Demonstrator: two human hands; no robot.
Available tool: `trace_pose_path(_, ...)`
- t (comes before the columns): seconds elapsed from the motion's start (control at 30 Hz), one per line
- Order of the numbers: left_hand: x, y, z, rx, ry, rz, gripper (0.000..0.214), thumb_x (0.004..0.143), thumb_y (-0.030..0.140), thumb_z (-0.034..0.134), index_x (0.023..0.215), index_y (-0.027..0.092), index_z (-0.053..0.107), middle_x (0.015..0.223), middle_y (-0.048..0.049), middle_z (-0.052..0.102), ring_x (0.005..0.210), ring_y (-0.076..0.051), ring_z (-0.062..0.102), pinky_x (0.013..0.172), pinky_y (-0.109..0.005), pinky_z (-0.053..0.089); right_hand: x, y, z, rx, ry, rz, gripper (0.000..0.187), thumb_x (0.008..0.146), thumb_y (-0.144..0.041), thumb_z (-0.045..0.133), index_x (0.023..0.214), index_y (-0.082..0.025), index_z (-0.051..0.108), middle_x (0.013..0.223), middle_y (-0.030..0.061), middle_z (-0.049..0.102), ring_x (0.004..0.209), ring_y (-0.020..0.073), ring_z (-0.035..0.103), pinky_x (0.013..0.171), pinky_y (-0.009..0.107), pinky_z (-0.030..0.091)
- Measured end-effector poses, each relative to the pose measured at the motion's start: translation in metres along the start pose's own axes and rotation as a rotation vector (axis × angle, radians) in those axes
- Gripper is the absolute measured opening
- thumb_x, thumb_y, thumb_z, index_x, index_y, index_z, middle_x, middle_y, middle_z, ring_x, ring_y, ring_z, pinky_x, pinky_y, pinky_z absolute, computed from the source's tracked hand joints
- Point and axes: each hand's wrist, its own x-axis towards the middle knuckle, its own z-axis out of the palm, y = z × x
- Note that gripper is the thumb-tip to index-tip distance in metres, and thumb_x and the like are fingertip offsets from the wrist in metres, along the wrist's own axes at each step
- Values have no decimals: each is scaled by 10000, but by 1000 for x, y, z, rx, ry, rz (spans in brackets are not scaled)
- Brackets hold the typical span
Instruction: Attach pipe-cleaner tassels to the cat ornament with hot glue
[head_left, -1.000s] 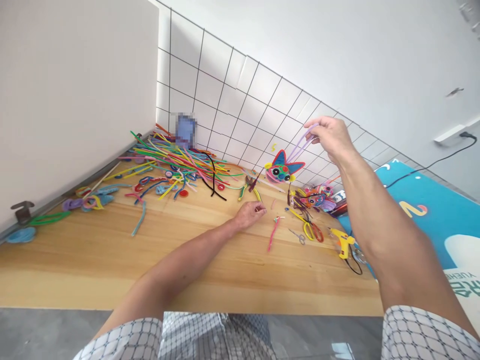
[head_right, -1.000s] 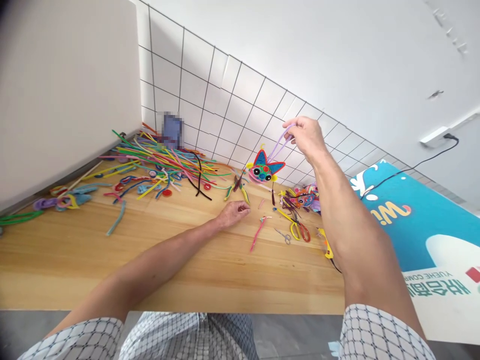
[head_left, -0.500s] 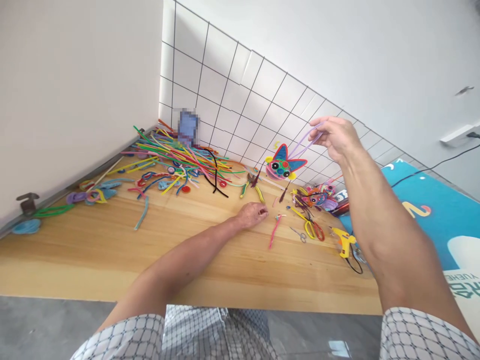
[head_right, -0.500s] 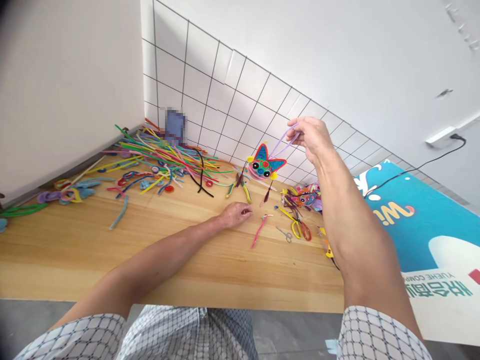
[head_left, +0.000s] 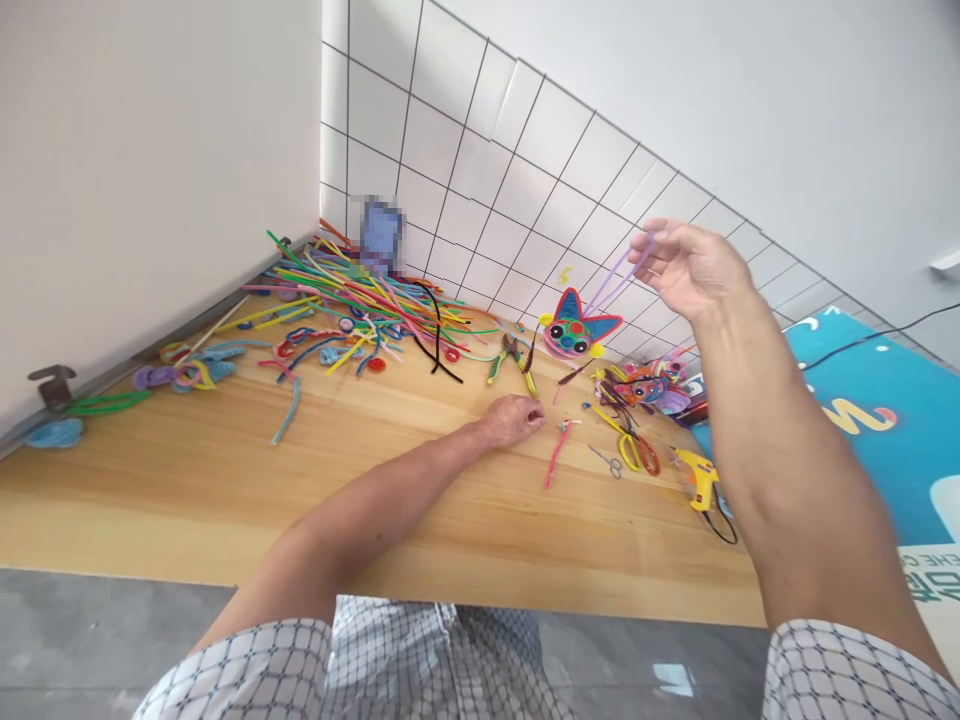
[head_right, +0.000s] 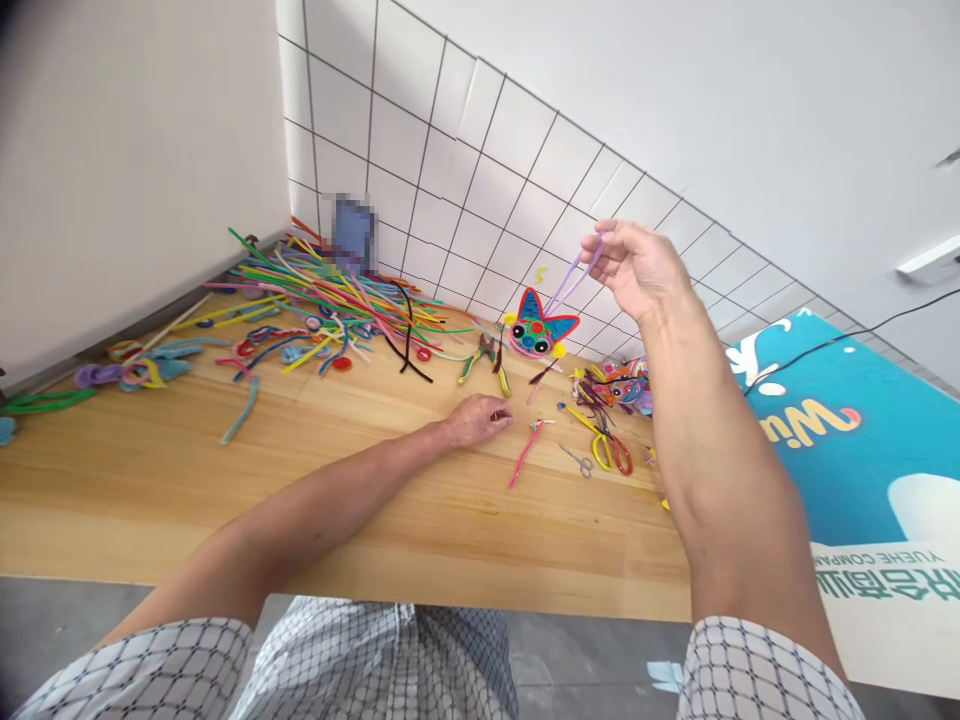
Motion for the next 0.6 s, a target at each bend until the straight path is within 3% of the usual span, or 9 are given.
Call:
trace_pose_path(0.13, 1, -2, 2, 2, 5, -4, 154, 981, 268, 684, 986, 202, 823, 973, -55, 823, 893, -212, 739, 813, -267, 541, -3, 5, 1, 20, -18, -21, 292, 796, -389, 728, 1053, -289, 632, 1237, 86, 777, 1207, 242, 687, 1043, 372, 544)
trace_pose_path(0.37, -1, -2, -1, -8, -3, -6, 171, 983, 256, 664, 985, 189, 821, 937, -51, 815, 852, -199, 722, 772, -258, 521, -3, 14, 13, 40, 15, -83, 587, 735, -612, 829, 1175, -292, 612, 1479, 118, 648, 1504, 278, 488, 1246, 427, 410)
trace_pose_path(0.5, -1, -1, -2, -14, -5, -5, 170, 982, 251, 663, 985, 182, 818, 942, -53, 814, 857, -196, 718, 781, -260, 520, -1, 13, 15, 47, 48, -125, 594, 702, -611, 874, 1128, -279, 627, 1502, 103, 611, 1562, 280, 408, 1304, 424, 328)
trace_pose_path(0.6, -1, -2, -1, -25, -1, -8, 170, 983, 251, 666, 1005, 176, 817, 962, -56, 817, 860, -192, 718, 783, -260, 523, 4, 14, 8, -39, 30, -159, 560, 724, -633, 857, 1080, -277, 610, 1442, 98, 625, 1510, 279, 464, 1279, 423, 361)
